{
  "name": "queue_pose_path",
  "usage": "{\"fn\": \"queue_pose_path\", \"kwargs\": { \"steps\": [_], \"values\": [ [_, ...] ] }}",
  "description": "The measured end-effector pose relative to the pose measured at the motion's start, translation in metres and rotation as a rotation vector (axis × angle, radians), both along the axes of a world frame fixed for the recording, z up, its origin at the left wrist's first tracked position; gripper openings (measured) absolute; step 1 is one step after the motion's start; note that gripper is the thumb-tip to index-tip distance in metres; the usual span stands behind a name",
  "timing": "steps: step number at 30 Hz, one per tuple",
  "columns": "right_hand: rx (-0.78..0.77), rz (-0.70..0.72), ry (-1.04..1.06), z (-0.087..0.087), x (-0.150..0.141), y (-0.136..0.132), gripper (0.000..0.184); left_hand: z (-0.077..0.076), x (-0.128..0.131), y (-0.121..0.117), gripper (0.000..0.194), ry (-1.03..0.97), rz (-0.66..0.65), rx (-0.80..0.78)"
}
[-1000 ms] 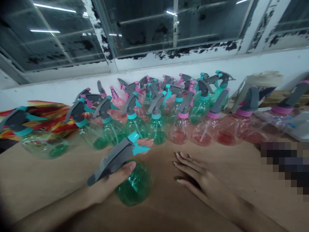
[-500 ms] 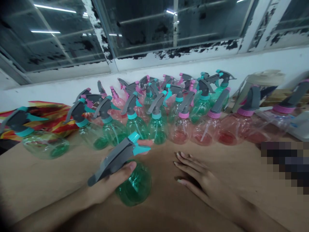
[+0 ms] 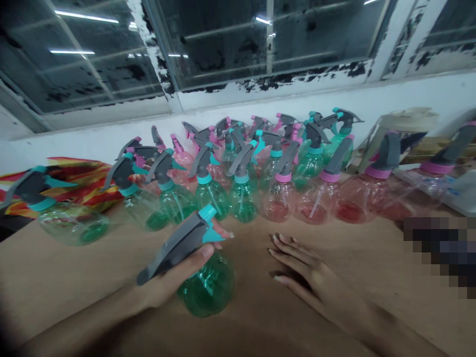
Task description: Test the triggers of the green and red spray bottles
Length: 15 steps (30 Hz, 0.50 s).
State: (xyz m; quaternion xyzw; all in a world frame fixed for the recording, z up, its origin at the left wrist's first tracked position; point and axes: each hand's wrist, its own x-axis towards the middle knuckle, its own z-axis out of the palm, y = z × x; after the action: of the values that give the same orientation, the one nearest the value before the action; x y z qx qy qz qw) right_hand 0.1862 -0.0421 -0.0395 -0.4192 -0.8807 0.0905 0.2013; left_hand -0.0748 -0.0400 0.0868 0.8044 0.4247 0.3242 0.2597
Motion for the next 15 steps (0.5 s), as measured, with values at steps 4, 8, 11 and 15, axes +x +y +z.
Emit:
{"fn": "queue_pose_path", "kwargs": {
  "steps": [4,8,11,15],
  "values": [
    [-0.021,0.000,0.017,-0.0022,0.0015,0.0008,0.046,0.0011,0.0009,0.0003,0.012,-0.055,-0.022,0.030],
    [-0.021,-0.004,0.016,-0.0025,0.0022,0.0009,0.047,0.0004,-0.0003,0.0008,0.013,-0.074,-0.022,0.019],
    [-0.032,-0.005,0.004,-0.0022,0.0024,0.0009,0.048,-0.0023,-0.0012,0.0011,0.021,-0.043,-0.016,0.012],
    [-0.009,0.003,-0.013,-0.0018,0.0021,0.0007,0.046,-0.0071,0.0005,0.0005,0.032,-0.018,0.059,0.013]
  ]
}}
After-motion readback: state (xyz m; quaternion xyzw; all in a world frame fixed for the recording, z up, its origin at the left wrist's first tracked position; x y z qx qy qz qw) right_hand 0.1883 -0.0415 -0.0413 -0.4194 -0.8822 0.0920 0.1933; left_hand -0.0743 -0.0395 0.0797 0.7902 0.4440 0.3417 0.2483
